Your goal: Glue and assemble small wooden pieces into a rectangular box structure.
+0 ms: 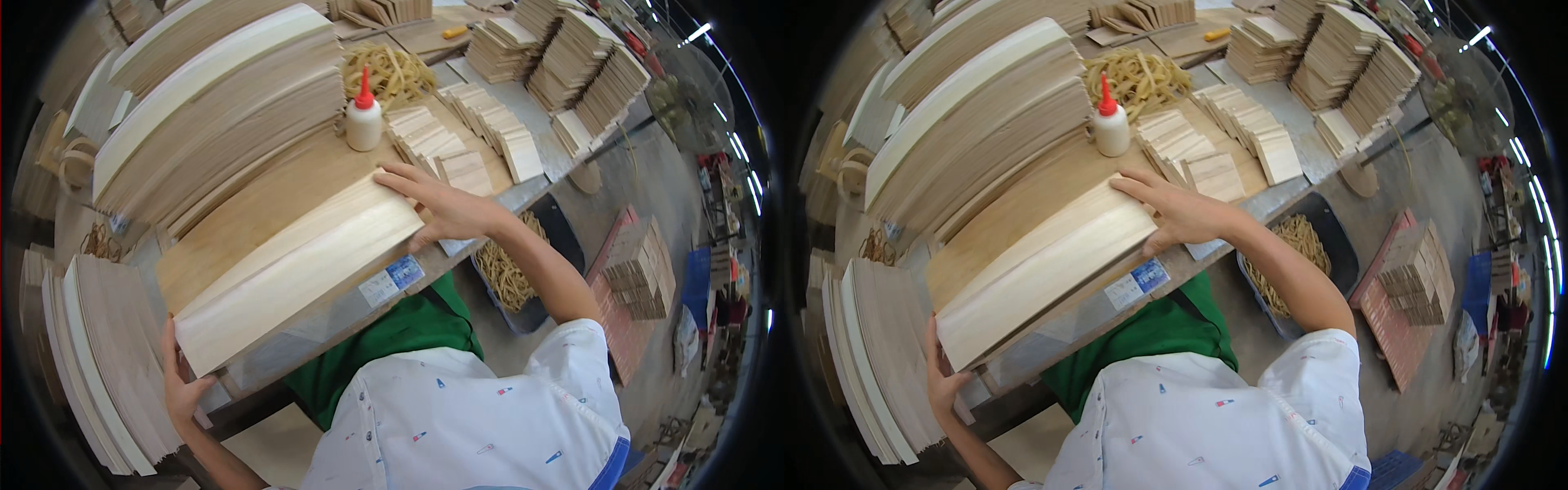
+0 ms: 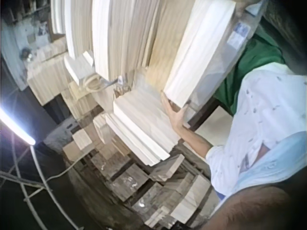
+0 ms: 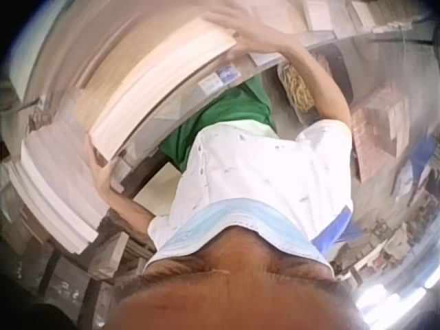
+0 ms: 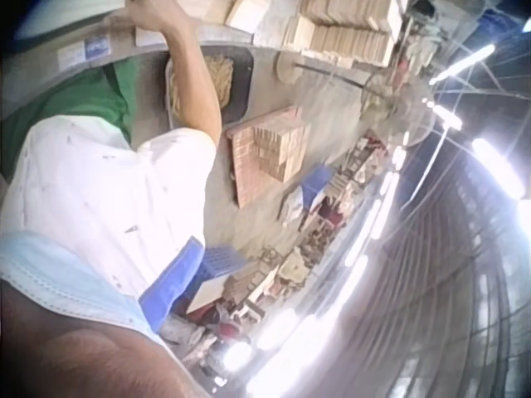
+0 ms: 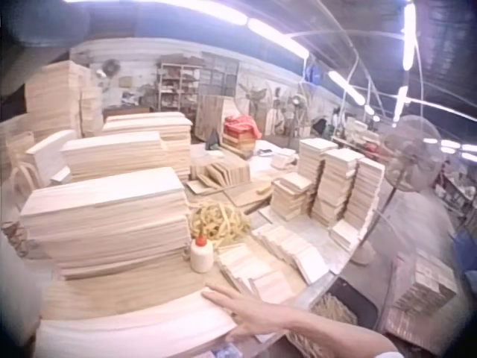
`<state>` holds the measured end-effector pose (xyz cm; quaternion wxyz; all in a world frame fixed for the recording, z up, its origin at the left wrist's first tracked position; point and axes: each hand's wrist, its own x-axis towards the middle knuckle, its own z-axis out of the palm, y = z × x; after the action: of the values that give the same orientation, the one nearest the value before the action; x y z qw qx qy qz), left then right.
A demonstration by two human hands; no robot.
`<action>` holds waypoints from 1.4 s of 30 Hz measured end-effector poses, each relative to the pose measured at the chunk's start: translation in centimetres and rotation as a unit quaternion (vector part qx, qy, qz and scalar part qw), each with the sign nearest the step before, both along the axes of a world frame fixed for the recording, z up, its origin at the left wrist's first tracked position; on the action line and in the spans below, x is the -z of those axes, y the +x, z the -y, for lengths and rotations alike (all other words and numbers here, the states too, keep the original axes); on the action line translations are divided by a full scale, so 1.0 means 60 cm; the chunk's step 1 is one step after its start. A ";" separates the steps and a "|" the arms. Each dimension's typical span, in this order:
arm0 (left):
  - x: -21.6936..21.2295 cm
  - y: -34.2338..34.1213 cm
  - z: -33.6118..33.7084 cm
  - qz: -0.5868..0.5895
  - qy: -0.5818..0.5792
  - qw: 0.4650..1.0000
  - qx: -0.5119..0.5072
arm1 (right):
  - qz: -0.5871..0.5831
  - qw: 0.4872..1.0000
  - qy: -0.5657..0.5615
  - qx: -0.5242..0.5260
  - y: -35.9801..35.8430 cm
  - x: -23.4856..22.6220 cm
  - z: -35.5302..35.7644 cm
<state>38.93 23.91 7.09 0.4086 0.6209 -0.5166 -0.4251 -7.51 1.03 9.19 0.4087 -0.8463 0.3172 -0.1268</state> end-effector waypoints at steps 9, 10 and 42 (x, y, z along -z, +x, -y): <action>0.031 0.007 -0.047 -0.068 -0.033 0.991 -0.108 | 0.187 0.959 0.142 0.161 -0.063 0.010 0.006; 0.040 0.012 -0.054 -0.065 -0.028 0.991 -0.111 | 0.188 0.958 0.148 0.158 -0.069 0.011 0.003; 0.048 -0.003 -0.013 -0.230 -0.042 0.960 -0.152 | 0.256 0.878 0.380 0.134 -0.012 0.055 0.010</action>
<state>38.74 24.72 4.23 0.6020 0.5597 -0.3254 -0.4674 -8.26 0.44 5.92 0.7452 -0.5130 0.3354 -0.2626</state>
